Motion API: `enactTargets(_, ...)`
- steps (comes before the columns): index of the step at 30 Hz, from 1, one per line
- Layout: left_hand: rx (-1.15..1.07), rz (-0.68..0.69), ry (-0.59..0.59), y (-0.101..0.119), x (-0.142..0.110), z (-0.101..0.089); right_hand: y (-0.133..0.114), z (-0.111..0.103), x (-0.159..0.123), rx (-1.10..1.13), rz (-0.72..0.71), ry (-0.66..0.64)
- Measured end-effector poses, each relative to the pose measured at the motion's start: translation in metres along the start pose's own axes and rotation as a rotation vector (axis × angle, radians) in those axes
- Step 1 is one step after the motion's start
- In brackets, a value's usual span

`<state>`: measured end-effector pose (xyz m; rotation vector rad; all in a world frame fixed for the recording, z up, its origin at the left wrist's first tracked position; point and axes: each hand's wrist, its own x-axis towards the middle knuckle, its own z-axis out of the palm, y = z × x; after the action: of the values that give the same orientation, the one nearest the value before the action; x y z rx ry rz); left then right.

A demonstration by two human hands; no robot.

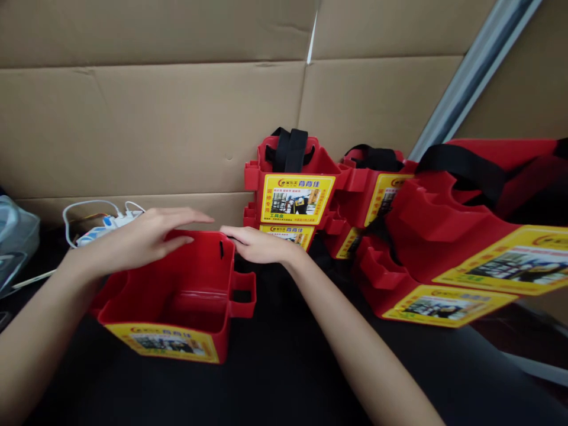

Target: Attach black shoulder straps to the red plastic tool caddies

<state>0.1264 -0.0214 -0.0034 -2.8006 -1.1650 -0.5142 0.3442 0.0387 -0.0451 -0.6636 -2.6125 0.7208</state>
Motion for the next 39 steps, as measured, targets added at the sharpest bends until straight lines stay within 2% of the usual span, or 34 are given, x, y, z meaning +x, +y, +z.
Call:
enactTargets(2,0.098,-0.066,0.133,0.015,-0.002,0.002,0.003,0.001,0.001,-0.007,-0.024,0.019)
enactTargets(4,0.164,-0.201,0.163,0.032,-0.003,0.005,0.005,0.0,0.001,0.004,-0.032,0.028)
enactTargets(6,0.176,-0.324,0.074,0.045,-0.002,0.01,0.005,-0.003,0.0,0.02,-0.048,0.036)
enactTargets(9,0.177,-0.412,-0.085,0.052,0.007,0.021,0.003,-0.007,-0.001,0.036,-0.088,0.055)
enactTargets(12,0.15,-0.441,-0.111,0.049,0.017,0.033,0.001,-0.01,-0.001,0.04,-0.119,0.051)
enactTargets(18,0.097,-0.455,-0.14,0.047,0.021,0.039,0.001,-0.012,-0.003,0.059,-0.073,-0.019)
enactTargets(24,-0.015,-0.398,-0.116,0.042,0.02,0.039,-0.009,-0.012,-0.004,0.203,-0.143,0.013)
enactTargets(29,-0.066,-0.311,-0.101,0.036,0.018,0.038,-0.016,-0.008,-0.004,0.094,-0.083,0.04)
enactTargets(33,-0.102,-0.257,-0.132,0.041,0.013,0.039,-0.019,-0.005,-0.004,-0.035,-0.05,0.069)
enactTargets(36,-0.117,-0.213,-0.189,0.048,0.004,0.041,-0.022,-0.003,-0.003,-0.125,-0.013,0.135)
enactTargets(39,-0.113,-0.233,-0.204,0.047,-0.013,0.03,-0.022,-0.003,-0.003,-0.134,-0.01,0.152)
